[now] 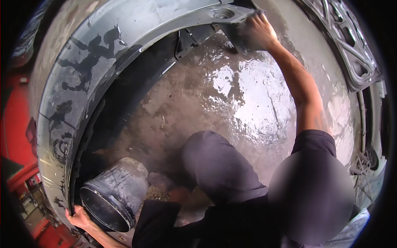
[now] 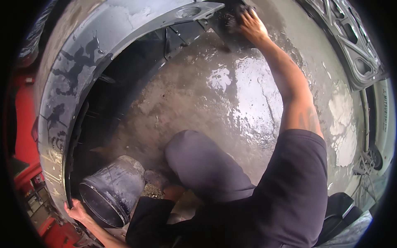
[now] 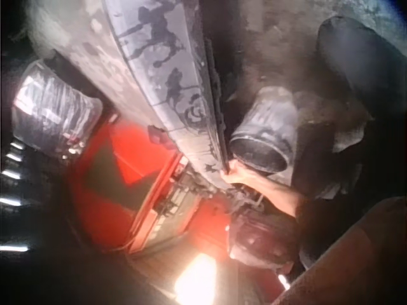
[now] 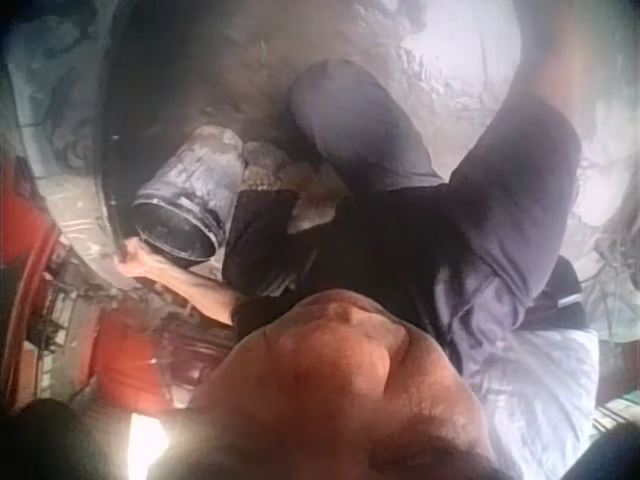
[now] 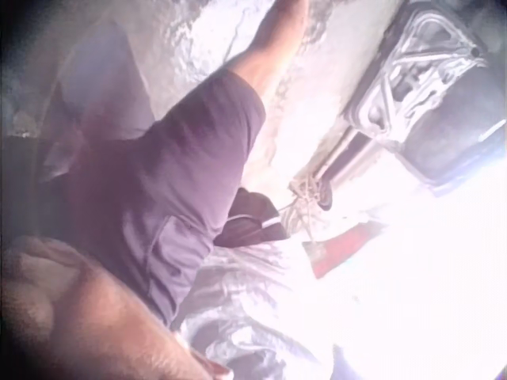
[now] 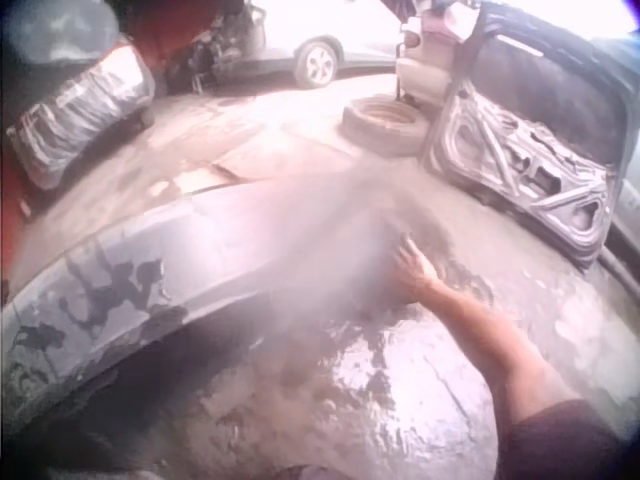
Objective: The person kneels on the floor and scrubs a detached black car bumper with a cloth and water from a bucket. They wipe the exterior and interior surfaces, flip the bumper over to clean the back, and repeatedly rinse the cloth in the bucket.
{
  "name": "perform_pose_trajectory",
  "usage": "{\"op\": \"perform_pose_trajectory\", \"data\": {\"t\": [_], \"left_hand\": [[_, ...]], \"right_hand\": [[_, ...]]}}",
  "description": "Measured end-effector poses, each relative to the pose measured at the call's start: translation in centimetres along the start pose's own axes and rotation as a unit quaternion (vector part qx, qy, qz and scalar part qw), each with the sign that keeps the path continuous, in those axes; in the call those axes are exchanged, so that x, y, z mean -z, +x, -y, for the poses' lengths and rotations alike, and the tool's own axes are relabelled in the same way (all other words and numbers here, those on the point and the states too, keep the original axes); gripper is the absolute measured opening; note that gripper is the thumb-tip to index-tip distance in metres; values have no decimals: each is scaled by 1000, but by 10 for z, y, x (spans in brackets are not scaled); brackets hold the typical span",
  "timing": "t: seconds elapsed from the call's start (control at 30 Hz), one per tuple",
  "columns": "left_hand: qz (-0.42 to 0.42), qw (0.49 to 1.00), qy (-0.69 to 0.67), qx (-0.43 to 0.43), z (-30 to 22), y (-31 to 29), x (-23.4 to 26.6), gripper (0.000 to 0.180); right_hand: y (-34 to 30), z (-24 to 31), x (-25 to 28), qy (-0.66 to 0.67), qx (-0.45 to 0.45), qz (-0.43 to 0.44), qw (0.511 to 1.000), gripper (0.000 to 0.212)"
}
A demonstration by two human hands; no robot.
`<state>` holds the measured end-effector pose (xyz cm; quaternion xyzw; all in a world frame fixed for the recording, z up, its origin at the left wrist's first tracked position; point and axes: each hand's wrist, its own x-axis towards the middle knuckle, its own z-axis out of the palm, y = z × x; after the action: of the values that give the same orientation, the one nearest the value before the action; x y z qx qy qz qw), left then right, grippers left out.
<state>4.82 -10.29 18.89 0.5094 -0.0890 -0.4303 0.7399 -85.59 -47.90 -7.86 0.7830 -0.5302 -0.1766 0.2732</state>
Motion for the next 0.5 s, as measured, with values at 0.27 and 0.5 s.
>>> {"op": "perform_pose_trajectory", "data": {"t": [0.27, 0.5], "left_hand": [[-16, 999, -42, -14, -11, -4, 22, 21], [-83, 993, -47, -65, 15, -17, -36, 16]], "right_hand": [[-45, 29, -35, -30, 27, 185, 982, 21], [28, 21, 18, 381, -202, -153, 889, 32]]}}
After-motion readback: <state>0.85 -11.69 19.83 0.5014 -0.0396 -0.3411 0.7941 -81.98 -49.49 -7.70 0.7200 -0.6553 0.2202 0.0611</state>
